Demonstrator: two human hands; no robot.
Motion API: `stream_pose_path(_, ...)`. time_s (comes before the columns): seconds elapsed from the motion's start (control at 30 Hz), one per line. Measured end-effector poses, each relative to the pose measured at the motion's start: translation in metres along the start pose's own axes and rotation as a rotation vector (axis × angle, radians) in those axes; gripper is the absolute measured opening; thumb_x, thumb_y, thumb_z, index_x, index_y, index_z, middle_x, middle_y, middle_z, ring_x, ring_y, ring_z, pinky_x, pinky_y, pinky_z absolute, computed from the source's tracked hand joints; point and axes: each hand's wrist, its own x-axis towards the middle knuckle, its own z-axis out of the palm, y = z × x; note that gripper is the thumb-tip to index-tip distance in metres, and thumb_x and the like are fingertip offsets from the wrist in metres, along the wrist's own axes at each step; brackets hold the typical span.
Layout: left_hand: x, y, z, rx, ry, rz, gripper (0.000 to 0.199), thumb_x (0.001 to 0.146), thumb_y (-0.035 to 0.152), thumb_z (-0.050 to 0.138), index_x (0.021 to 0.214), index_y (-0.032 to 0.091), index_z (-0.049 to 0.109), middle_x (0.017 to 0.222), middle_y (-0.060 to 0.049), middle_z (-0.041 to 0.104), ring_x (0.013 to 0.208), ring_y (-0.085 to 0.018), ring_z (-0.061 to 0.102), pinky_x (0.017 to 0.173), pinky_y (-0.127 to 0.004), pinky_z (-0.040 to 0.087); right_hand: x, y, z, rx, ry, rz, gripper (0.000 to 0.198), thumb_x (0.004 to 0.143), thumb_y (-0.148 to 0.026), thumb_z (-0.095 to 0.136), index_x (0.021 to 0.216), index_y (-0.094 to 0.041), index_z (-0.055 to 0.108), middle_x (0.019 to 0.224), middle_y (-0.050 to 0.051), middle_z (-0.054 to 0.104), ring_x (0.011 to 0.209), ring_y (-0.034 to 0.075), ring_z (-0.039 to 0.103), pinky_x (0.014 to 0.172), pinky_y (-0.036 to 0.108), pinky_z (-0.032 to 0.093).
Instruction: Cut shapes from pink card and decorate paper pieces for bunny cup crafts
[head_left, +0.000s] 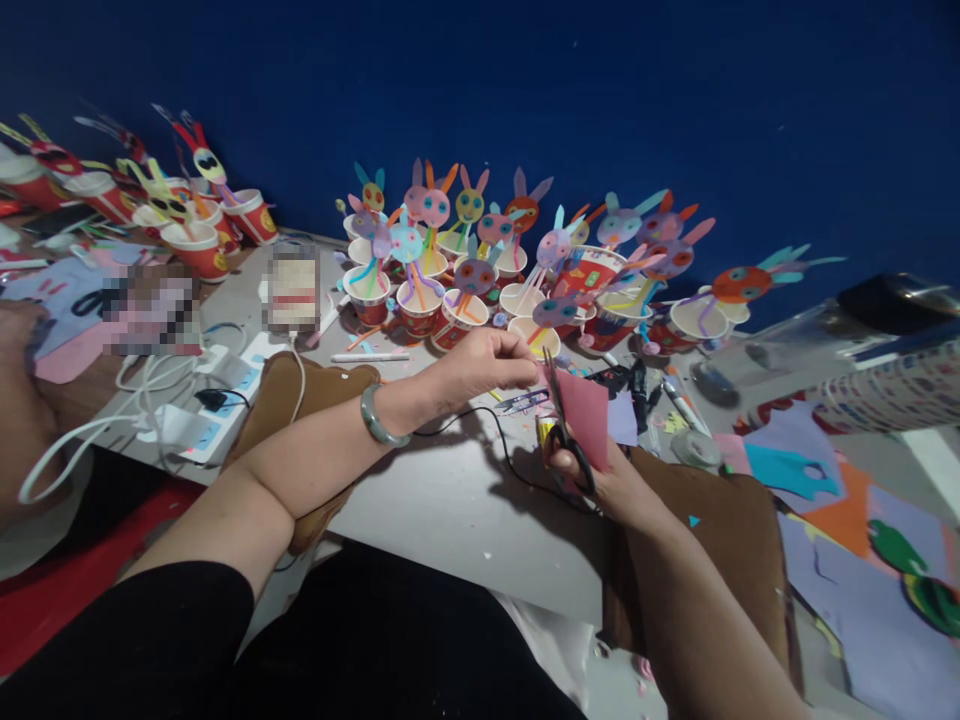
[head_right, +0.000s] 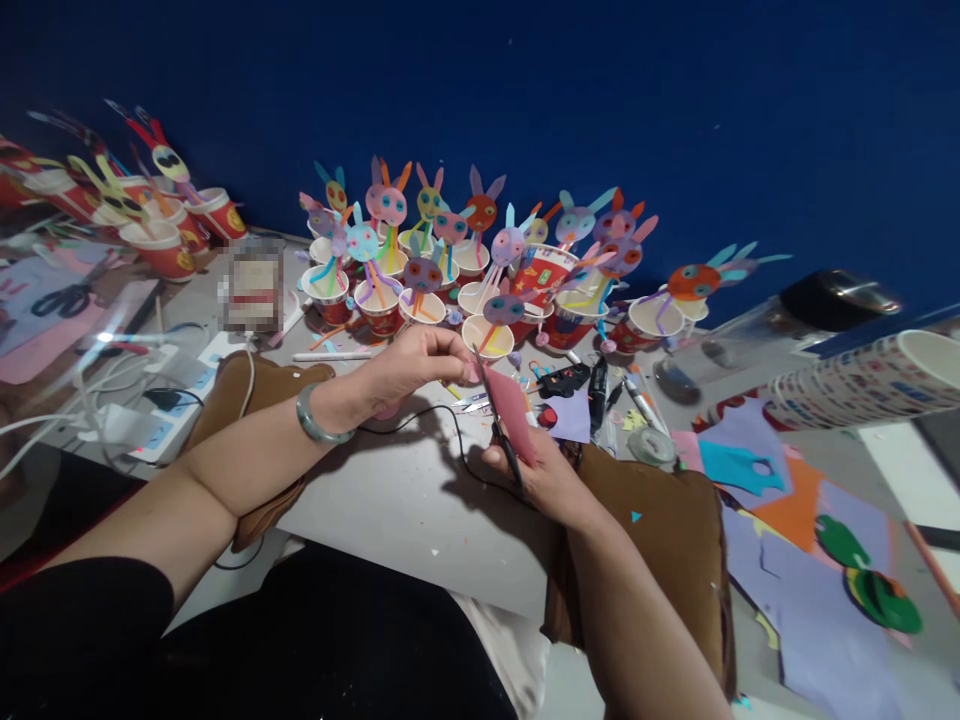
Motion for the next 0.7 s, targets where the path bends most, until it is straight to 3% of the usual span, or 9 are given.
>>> stream_pose_path(0.4,0.004,-0.005,-0.004,-0.048,-0.015,0.022,0.012,0.069,0.011,0.066,0.062,0.013,0.057,0.059,0.002,0.057,0.058,-0.006,0.048,0.061,-0.024,0.038,-0.002,-0.017,0.002,0.15,0.036,0.081,0.059,0.074,-0.078,0.063,0.067,-0.02,0.05,0.06,-0.002,0.045,0.058,0.013,0.038,0.052,0.028,0.03)
stream_pose_path(0.57,0.003,-0.007,-0.004,-0.064,-0.013,0.03,0.015,0.07,0.019,0.071,0.063,0.013,0.058,0.06,0.002,0.055,0.058,-0.006,0.047,0.061,-0.024,0.037,-0.007,-0.021,0.005,0.427,-0.093,-0.034,0.067,0.065,-0.087,0.061,0.059,-0.023,0.045,0.055,0.0,0.046,0.052,0.014,0.04,0.051,0.03,0.033)
stream_pose_path(0.7,0.001,-0.008,-0.004,-0.032,-0.07,-0.012,0.018,0.07,0.024,0.072,0.064,0.013,0.059,0.061,0.002,0.055,0.06,-0.006,0.047,0.06,-0.023,0.035,-0.007,-0.017,0.007,0.657,-0.076,-0.141,0.067,0.068,-0.089,0.054,0.058,-0.024,0.045,0.051,0.0,0.047,0.045,0.014,0.04,0.047,0.031,0.036)
